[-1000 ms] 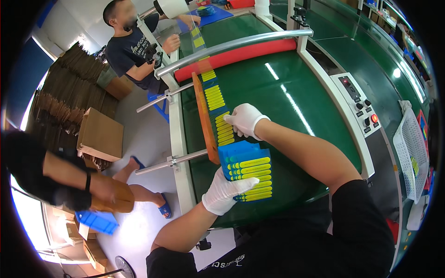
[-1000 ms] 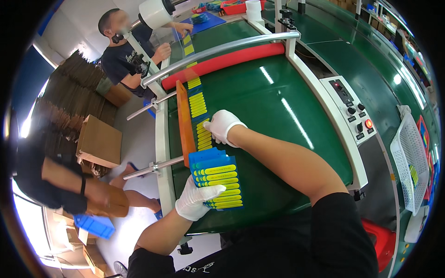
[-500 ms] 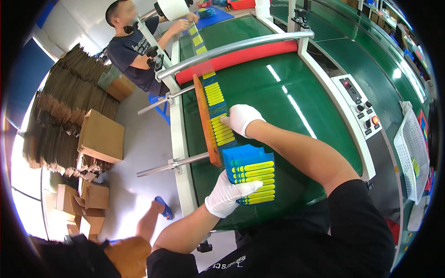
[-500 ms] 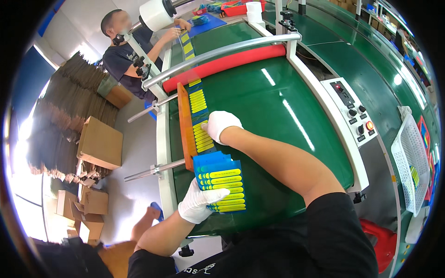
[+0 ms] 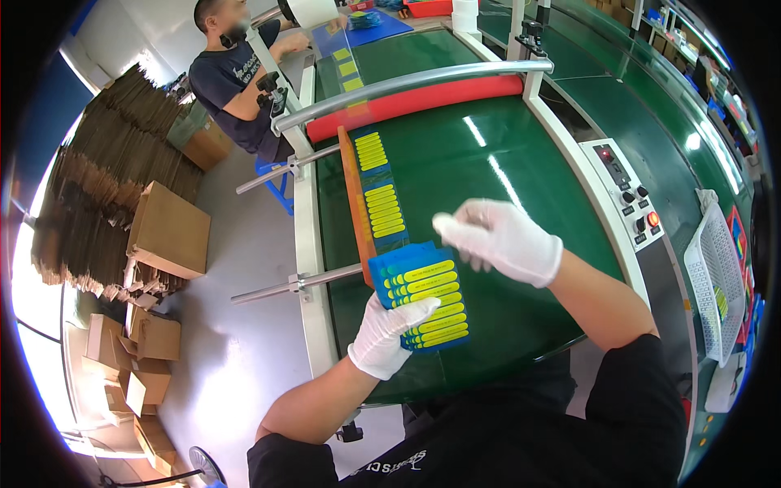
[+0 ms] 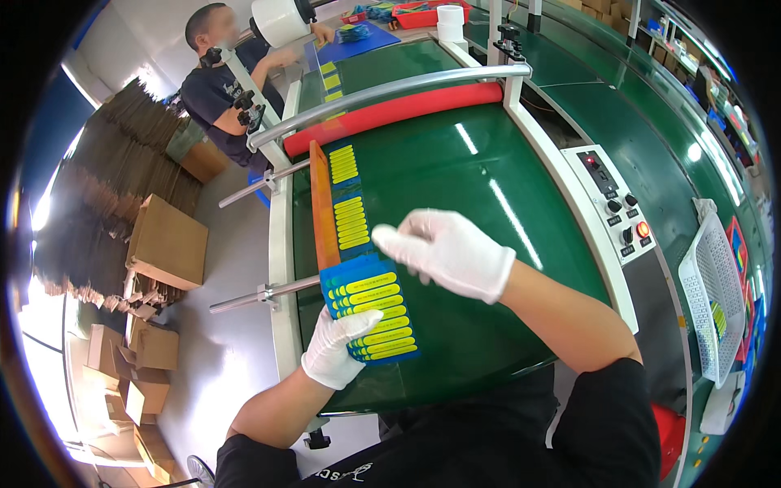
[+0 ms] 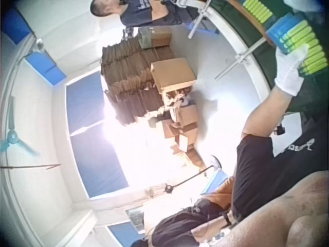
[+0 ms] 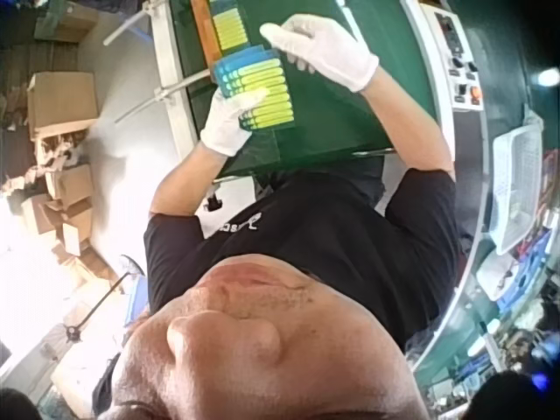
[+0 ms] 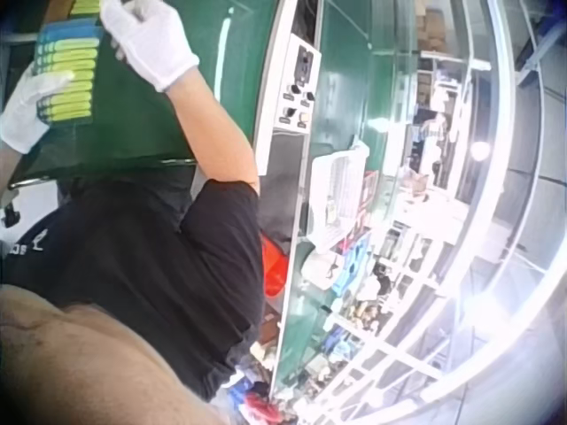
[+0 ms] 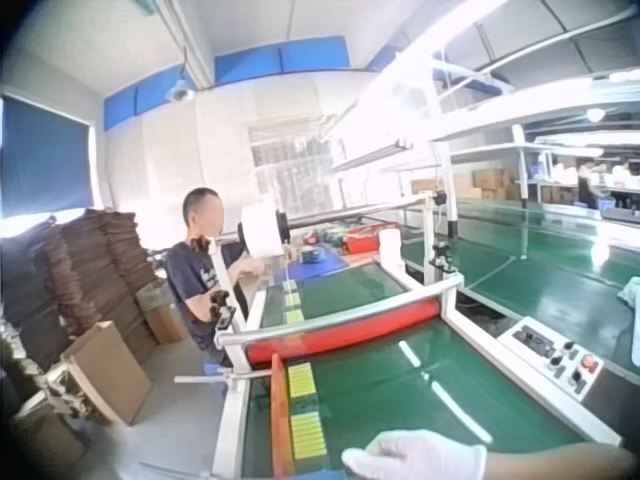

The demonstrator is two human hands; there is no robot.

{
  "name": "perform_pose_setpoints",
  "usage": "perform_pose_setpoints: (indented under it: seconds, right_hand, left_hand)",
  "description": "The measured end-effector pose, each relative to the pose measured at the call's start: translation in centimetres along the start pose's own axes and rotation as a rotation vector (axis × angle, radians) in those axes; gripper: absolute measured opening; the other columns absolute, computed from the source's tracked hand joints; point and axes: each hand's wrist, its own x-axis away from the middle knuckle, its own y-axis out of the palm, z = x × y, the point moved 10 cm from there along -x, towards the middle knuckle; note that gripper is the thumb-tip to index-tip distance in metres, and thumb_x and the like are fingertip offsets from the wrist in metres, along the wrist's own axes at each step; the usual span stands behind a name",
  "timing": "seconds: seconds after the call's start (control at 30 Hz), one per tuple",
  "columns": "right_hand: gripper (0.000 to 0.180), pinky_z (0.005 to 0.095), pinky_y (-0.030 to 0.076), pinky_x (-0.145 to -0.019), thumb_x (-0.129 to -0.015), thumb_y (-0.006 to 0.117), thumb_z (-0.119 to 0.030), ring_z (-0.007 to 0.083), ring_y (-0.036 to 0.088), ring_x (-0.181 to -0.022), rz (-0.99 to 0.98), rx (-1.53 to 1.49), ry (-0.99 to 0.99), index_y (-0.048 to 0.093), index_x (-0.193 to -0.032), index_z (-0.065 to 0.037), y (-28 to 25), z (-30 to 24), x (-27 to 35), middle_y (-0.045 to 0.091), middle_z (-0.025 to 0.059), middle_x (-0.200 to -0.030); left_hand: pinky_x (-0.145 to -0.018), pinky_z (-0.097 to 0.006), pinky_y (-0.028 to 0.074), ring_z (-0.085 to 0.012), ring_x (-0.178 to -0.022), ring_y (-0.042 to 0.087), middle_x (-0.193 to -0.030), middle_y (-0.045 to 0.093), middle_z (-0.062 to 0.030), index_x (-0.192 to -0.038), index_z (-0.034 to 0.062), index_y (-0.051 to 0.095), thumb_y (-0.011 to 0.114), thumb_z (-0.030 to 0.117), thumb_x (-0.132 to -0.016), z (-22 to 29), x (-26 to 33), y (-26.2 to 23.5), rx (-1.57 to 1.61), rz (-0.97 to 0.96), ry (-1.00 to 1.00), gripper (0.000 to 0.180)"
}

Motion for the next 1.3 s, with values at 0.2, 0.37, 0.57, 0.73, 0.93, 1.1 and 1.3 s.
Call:
perform_pose_setpoints:
  seconds: [0.2,0.37,0.57,0.73,0.93,1.1,1.3]
  right_hand:
    - [0.056,0.0285,0.051,-0.069,-0.082,0.072,-0.048,0.0172,0.064,-0.076,-0.150,0.195,-0.138,0.058,-0.095,0.004,3.3,0.0,3.1,0.064,0.0127,-0.081]
    - [0.036,0.0244,0.048,-0.057,-0.087,0.070,-0.032,0.0100,0.057,-0.064,-0.205,-0.011,0.078,0.059,-0.086,0.001,3.9,1.8,2.3,0.060,0.0049,-0.074]
    - [0.029,0.0230,0.045,-0.052,-0.090,0.068,-0.027,0.0093,0.055,-0.056,-0.147,-0.178,0.087,0.061,-0.079,-0.001,2.7,2.2,2.0,0.059,0.0031,-0.070]
    - [0.036,0.0207,0.042,-0.048,-0.091,0.064,-0.036,0.0070,0.051,-0.050,0.018,-0.182,0.007,0.062,-0.083,-0.001,-0.5,1.7,1.8,0.058,0.0013,-0.065]
    - [0.036,0.0232,0.043,-0.046,-0.095,0.056,-0.035,0.0086,0.052,-0.051,0.201,-0.197,-0.022,0.060,-0.085,0.000,-5.5,3.3,-2.5,0.055,0.0016,-0.067]
    - [0.041,0.0264,0.050,-0.052,-0.093,0.058,-0.037,0.0134,0.058,-0.056,-0.032,-0.062,0.090,0.062,-0.086,0.003,0.0,5.3,-5.5,0.058,0.0071,-0.068]
    - [0.037,0.0261,0.050,-0.054,-0.091,0.061,-0.034,0.0154,0.061,-0.057,-0.063,0.013,0.138,0.063,-0.088,0.004,3.9,4.8,-8.1,0.061,0.0078,-0.068]
  left_hand:
    - [-0.091,-0.038,0.051,-0.0226,-0.103,0.063,-0.114,0.064,-0.0078,-0.123,0.0060,0.057,0.072,0.009,-0.083,0.1,-0.4,-0.4,0.048,0.002,0.070,0.044]
    - [-0.095,-0.038,0.049,-0.0210,-0.109,0.061,-0.117,0.063,-0.0070,-0.126,0.0069,0.054,0.071,0.009,-0.084,-0.2,-0.4,-0.2,0.112,-0.084,0.042,0.046]
    - [-0.096,-0.038,0.048,-0.0206,-0.109,0.061,-0.117,0.063,-0.0070,-0.125,0.0068,0.055,0.073,0.003,-0.080,0.3,-0.2,0.4,0.025,-0.052,0.059,0.049]
    - [-0.094,-0.039,0.050,-0.0220,-0.106,0.062,-0.114,0.063,-0.0075,-0.124,0.0059,0.055,0.072,0.001,-0.079,0.4,-0.2,-0.2,0.049,0.009,0.045,0.049]
    - [-0.088,-0.041,0.053,-0.0230,-0.099,0.064,-0.109,0.063,-0.0071,-0.126,0.0074,0.053,0.073,0.001,-0.074,-0.2,0.1,0.6,-0.057,-0.009,-0.004,0.057]
    - [-0.088,-0.039,0.052,-0.0215,-0.099,0.063,-0.109,0.062,-0.0064,-0.128,0.0070,0.052,0.074,-0.001,-0.072,-0.6,0.1,0.9,-0.120,-0.053,-0.029,0.061]
    - [-0.091,-0.038,0.051,-0.0218,-0.102,0.063,-0.112,0.064,-0.0085,-0.122,0.0043,0.055,0.076,0.003,-0.076,-0.6,0.4,0.9,-0.166,-0.095,-0.003,0.050]
